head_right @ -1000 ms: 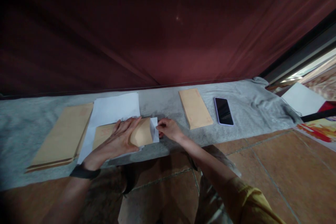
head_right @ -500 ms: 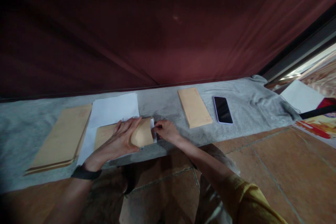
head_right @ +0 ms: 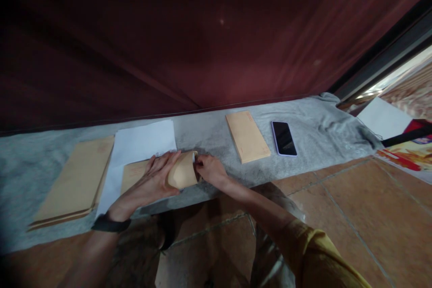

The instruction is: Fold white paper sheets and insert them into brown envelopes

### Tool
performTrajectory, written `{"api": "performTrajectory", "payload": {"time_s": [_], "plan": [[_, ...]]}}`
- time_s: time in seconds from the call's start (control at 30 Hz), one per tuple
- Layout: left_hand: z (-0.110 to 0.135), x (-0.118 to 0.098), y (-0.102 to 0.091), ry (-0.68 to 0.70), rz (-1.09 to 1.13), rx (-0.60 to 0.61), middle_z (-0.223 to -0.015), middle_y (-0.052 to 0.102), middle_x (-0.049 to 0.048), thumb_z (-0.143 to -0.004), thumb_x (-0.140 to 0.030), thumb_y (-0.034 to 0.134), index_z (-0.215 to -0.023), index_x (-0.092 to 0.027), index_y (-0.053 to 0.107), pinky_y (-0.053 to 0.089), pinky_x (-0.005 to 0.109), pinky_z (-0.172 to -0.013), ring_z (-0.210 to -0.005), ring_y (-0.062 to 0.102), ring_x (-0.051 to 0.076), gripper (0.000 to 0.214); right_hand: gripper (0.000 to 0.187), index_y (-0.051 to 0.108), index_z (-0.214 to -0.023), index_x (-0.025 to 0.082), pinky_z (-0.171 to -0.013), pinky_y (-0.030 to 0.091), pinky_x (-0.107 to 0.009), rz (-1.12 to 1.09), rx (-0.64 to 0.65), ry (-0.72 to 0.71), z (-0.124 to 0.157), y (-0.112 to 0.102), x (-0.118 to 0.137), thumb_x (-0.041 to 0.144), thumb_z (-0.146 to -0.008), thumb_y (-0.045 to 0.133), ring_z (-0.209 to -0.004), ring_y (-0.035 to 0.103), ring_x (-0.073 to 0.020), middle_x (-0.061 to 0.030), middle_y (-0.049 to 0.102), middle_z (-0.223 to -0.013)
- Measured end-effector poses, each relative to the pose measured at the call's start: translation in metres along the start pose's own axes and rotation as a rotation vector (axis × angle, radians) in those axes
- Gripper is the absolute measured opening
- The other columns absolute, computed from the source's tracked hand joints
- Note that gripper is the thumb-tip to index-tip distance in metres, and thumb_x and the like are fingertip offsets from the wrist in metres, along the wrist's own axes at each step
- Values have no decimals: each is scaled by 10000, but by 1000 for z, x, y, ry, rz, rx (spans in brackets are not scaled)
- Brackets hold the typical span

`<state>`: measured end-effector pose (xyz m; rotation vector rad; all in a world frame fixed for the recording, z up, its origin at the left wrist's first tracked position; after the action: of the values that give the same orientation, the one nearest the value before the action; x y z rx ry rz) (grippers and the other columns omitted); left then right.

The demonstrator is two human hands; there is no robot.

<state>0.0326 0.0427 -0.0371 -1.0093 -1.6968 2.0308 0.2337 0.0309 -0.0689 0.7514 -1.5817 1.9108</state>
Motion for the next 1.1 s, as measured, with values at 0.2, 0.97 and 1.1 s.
{"api": "performTrajectory", "payload": {"time_s": [0.2, 0.97, 1.1], "plan": [[-1, 0, 1, -1, -8, -1, -1579, 359, 160, -689, -408, 791, -1617, -284, 41, 143, 601, -1229, -1485, 302, 363, 1199, 142, 723, -951, 222, -761, 486, -283, 55, 2, 12, 2, 0, 6, 178, -881, 607, -907, 696, -221, -74, 764, -1009], [-1, 1, 2, 9, 5, -25, -1573, 369, 169, -684, -400, 800, -1616, -272, 87, 152, 641, -1214, -1471, 327, 381, 1181, 272, 555, -1198, 164, -791, 507, -297, 215, 34, 170, 5, -7, 13, 271, -949, 559, -964, 718, -227, -108, 752, -1043], [0, 1, 2, 9, -11, -29, -1567, 378, 168, -679, -404, 808, -1617, -270, 95, 147, 633, -1219, -1467, 334, 378, 1186, 284, 519, -1193, 161, -751, 499, -299, 184, -27, 166, 7, -5, 11, 275, -941, 581, -930, 723, -239, -102, 746, -988]]}}
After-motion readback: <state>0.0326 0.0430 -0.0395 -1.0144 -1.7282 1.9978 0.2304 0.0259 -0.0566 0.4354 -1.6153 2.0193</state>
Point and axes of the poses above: each hand's wrist, its own z-axis away from the middle knuckle, its own y-axis out of the palm, x = y × z, the point moved 4 cm from there along -z, towards the middle knuckle
